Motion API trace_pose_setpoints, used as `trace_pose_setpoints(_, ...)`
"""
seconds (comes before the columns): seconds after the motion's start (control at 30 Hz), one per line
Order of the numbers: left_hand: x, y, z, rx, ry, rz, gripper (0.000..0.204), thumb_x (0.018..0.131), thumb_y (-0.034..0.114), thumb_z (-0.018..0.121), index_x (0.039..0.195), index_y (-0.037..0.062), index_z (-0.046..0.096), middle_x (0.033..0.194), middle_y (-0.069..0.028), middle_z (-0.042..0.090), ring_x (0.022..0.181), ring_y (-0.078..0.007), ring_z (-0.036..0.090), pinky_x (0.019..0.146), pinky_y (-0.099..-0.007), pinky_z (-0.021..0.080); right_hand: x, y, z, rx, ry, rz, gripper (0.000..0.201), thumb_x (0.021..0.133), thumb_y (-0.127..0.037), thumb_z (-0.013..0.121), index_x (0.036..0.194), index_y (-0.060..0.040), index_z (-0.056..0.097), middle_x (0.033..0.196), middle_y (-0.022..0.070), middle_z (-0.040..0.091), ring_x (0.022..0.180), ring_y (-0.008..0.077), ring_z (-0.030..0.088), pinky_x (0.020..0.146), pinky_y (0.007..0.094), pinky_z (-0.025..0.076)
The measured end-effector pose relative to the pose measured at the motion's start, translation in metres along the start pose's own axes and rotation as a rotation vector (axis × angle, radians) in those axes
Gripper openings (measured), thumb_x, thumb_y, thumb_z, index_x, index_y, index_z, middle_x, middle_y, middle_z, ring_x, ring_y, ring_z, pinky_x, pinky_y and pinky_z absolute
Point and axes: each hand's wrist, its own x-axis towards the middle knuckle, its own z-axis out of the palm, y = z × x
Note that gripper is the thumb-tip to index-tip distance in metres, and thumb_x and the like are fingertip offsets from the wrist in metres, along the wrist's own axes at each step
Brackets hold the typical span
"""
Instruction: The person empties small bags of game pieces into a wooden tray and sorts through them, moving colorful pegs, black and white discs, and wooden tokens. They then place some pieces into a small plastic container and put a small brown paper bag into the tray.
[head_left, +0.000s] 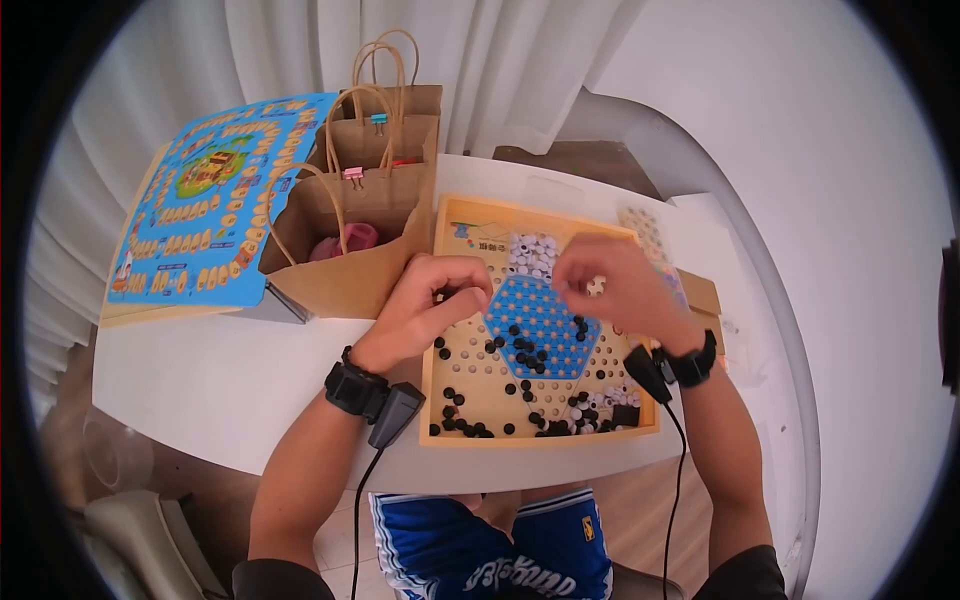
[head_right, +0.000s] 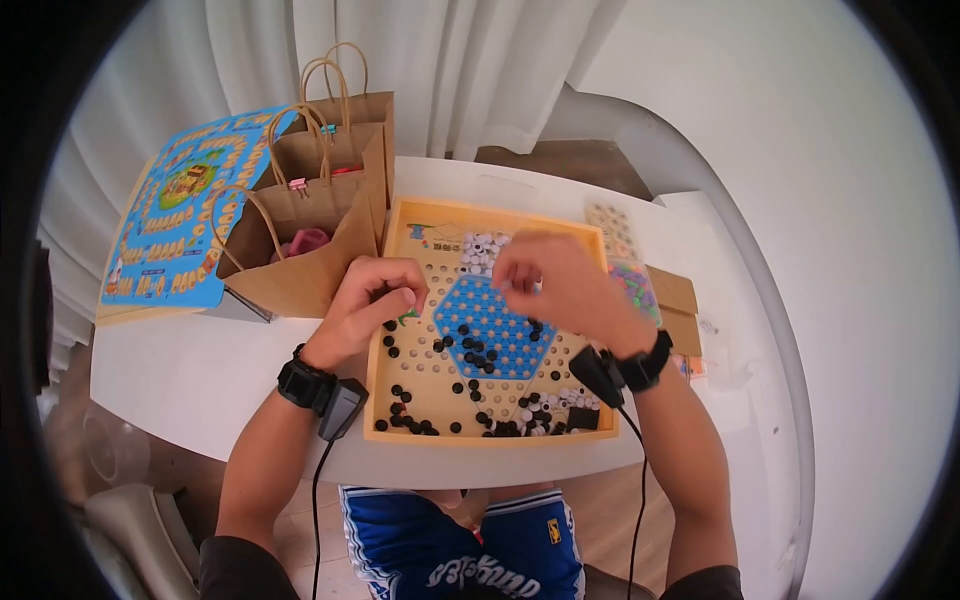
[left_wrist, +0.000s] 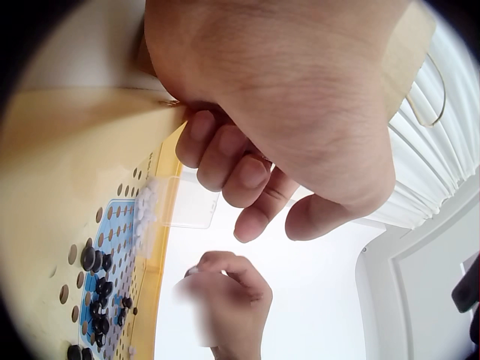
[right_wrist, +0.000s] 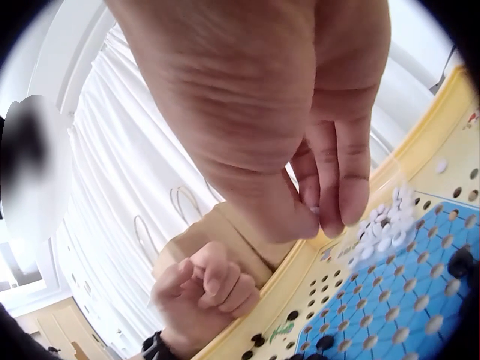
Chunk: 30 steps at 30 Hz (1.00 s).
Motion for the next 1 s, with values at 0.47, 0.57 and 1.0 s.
trace_pose_setpoints(0.47, -0.001, 0.004, 0.003, -0.013, 0.014, 0.005, 0.018, 0.094, 0.014, 0.06, 0.082, -0.0002, 0.06, 0.076, 0.0003, 0.06, 0.069, -0.0066, 0.047, 0.061, -0.0249, 0.035, -0.061, -0.036, 0.011, -0.114, -0.416, 0.1, 0.015, 0.089, -0.007, 0.075, 0.103, -0.0042, 0.072, 0.099, 0.0092, 0.068, 0.089, 0.0269, 0.07, 0.076, 0.0379, 0.056)
trace_pose_setpoints(0.57, 0.0, 0.002, 0.001, -0.017, 0.011, 0.017, 0.018, 0.093, 0.015, 0.059, 0.082, -0.0001, 0.06, 0.076, 0.0001, 0.06, 0.068, -0.0069, 0.047, 0.061, -0.0253, 0.035, -0.082, -0.037, 0.026, -0.187, -0.434, 0.014, 0.015, 0.088, -0.006, 0.072, 0.103, -0.0061, 0.069, 0.101, 0.009, 0.066, 0.091, 0.0317, 0.068, 0.079, 0.0409, 0.056)
trace_pose_setpoints(1.0, -0.001, 0.0, -0.001, 0.005, -0.006, -0.016, 0.018, 0.093, 0.015, 0.059, 0.083, -0.0005, 0.06, 0.076, -0.0001, 0.06, 0.07, -0.0068, 0.048, 0.063, -0.0252, 0.037, -0.075, -0.038, 0.039, -0.374, -0.392, 0.0, 0.01, 0.089, -0.009, 0.067, 0.092, -0.001, 0.063, 0.093, 0.0146, 0.064, 0.087, 0.0361, 0.068, 0.076, 0.0455, 0.056)
